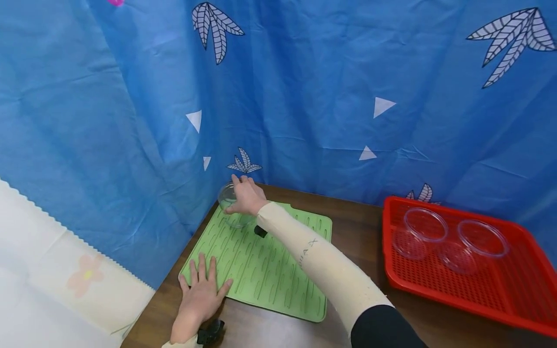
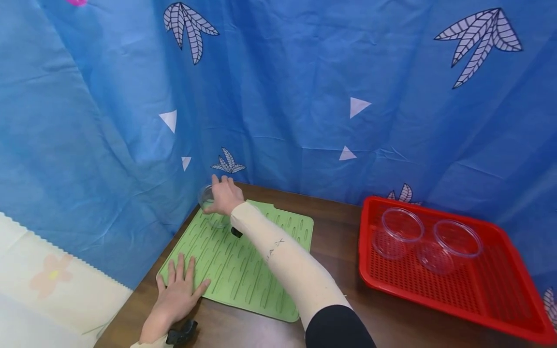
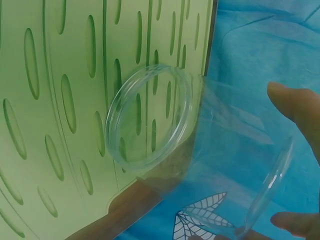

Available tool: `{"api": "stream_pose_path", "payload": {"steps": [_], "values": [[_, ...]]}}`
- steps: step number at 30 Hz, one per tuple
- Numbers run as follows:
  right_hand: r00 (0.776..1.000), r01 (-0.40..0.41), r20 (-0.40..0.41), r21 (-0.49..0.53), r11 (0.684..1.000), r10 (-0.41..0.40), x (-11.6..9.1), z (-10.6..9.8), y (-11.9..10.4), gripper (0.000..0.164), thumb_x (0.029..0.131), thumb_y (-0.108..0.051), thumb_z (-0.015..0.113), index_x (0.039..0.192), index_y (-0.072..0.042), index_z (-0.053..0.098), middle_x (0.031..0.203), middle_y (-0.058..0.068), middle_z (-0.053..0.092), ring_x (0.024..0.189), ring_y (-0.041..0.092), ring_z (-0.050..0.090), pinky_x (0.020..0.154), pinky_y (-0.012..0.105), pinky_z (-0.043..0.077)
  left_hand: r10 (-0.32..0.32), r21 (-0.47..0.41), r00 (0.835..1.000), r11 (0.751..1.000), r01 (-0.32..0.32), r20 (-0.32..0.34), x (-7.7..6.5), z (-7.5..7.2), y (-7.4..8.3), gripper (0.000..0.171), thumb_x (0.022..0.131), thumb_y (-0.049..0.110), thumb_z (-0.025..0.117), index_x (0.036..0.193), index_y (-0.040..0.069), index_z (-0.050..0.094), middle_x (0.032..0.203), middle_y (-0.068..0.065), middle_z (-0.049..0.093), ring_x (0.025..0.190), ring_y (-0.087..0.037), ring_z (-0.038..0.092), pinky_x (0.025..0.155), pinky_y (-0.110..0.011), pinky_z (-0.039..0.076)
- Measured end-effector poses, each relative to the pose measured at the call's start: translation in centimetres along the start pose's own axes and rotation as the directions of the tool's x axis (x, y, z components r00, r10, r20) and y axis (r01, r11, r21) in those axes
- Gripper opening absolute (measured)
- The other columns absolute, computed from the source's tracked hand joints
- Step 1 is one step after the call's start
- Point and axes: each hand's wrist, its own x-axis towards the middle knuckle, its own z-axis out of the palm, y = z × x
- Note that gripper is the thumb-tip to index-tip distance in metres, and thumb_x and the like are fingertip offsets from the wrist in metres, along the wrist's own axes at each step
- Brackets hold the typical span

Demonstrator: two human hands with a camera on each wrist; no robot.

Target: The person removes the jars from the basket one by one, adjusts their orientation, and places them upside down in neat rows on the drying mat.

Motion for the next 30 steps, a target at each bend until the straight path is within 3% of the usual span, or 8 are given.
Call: {"api": "stream_pose_path", "payload": {"steps": [7,18,25,30], "values": [[0.999,-0.030,0.016,0.004,1.000,0.030,-1.0,-1.1,0.8,0.122,0.073,-0.063,0.080,0.161,-0.011,0.011,0.159,0.012,0.028,0.146,0.029,0.027,0.099,0.037,0.050,0.028,-0.003,1.000,1.000,-0.028,0.011,0.7,-0.4,-0.5,0.092,0.100,0.062,0.042,0.158,-0.001,0.009,0.160,-0.030,-0.013,0.142,-0.054,-0.016,0.101,-0.078,-0.013],[0.999,-0.034,-0.031,0.003,0.999,0.034,-2.8,-3.6,2.7,0.115,0.076,-0.063,0.077,0.159,-0.007,0.019,0.158,0.012,0.030,0.145,0.028,0.029,0.106,0.037,0.044,0.044,0.008,0.998,0.999,-0.044,0.055,2.4,-0.8,-1.2,0.096,0.099,0.066,0.039,0.158,-0.003,0.006,0.159,-0.031,-0.017,0.141,-0.055,-0.019,0.099,-0.077,-0.017],[0.992,-0.004,-0.123,0.116,0.993,0.018,-4.1,-6.1,3.9,0.112,0.076,-0.060,0.079,0.159,-0.009,0.022,0.157,0.011,0.032,0.144,0.026,0.031,0.111,0.038,0.038,0.017,-0.009,0.997,1.000,-0.016,0.072,2.3,-1.4,-2.3,0.099,0.099,0.067,0.038,0.157,-0.006,0.004,0.157,-0.034,-0.018,0.139,-0.057,-0.022,0.097,-0.077,-0.021],[0.977,-0.030,-0.202,0.180,0.983,0.067,-5.7,-8.0,5.7,0.113,0.075,-0.062,0.079,0.159,-0.012,0.023,0.157,0.012,0.033,0.144,0.028,0.030,0.112,0.043,0.036,0.000,-0.039,0.995,0.999,0.005,0.105,2.2,-1.7,-3.0,0.100,0.098,0.068,0.037,0.156,-0.007,0.004,0.156,-0.035,-0.019,0.138,-0.057,-0.024,0.094,-0.075,-0.026]]}}
